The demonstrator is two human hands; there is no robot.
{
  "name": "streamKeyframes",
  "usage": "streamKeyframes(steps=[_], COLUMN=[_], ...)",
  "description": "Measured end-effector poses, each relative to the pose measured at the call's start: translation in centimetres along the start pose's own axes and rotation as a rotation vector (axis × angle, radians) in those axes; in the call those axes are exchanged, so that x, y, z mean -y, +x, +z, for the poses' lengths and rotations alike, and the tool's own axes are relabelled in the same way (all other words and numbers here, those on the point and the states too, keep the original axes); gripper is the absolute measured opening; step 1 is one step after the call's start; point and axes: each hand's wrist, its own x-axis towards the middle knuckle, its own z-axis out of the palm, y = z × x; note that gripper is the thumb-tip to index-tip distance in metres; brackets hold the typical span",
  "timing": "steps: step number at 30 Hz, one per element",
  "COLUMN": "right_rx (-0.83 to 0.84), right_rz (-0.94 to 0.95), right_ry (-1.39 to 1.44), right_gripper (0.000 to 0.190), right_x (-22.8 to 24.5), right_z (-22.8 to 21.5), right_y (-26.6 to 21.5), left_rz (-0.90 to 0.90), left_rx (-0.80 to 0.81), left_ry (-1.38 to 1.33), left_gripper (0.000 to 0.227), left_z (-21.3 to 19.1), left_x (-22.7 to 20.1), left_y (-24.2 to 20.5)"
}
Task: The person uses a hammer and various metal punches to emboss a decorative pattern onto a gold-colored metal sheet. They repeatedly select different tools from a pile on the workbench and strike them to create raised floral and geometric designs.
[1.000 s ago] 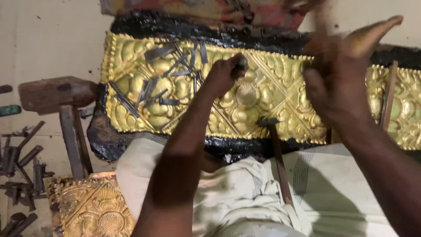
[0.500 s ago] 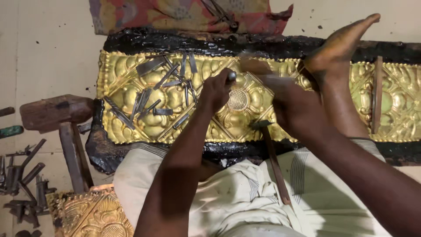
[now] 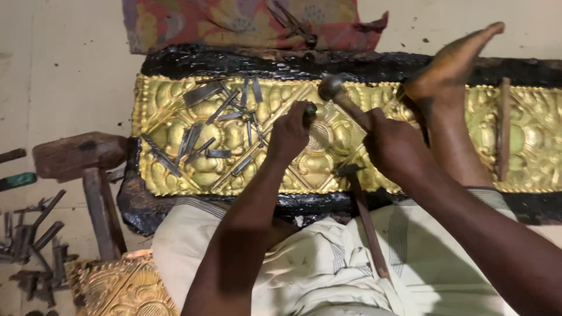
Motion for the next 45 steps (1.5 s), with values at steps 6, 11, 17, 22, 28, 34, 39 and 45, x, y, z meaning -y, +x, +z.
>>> streamKeyframes(steps=[6,11,17,22,28,34,39,45], right_rx=[0.006,-0.106,0.032,-0.289,-0.313,-0.683,-0.095,-0.4], right_rz=[0.024,0.046,0.047,0.084,0.292,0.007,-0.06,-0.227], right_ry=[0.063,0.066,-0.015,0.148,0.523,0.682,0.042,0.3], right_gripper=[0.029,0.03,0.022,0.029,0.029,0.016,0.023,0.03], right_x=[-2.0,-2.1,-2.8,-4.2,-0.9,0.3,-1.8,0.0], right_z=[3.1,2.3,5.6,4.9,-3.9,-6.1,1.1,-4.8], right_y=[-1.5,-3.1,-3.3,-3.6,-3.2,-3.7,-0.8,-1.6], left_rz=[-0.086,0.038,0.185,0.203,-0.235,-0.111,0.067,-0.104], left_rx=[0.071,-0.022,0.033,-0.035,0.117,0.262,0.179,0.061], left_ry=[-0.049,0.035,0.014,0.155,-0.202,0.036,0.078,0.015], left_gripper=[0.023,0.028,0.02,0.025,0.023,0.027,0.033,0.027], left_z=[0.1,1.2,2.0,0.5,-2.9,-0.5,-0.3,-0.5], left_x=[-0.5,0.4,1.6,0.7,-0.2,1.0,1.3,1.1], left_y=[-0.2,-0.6,-1.1,-0.8,4.7,4.0,2.4,2.3])
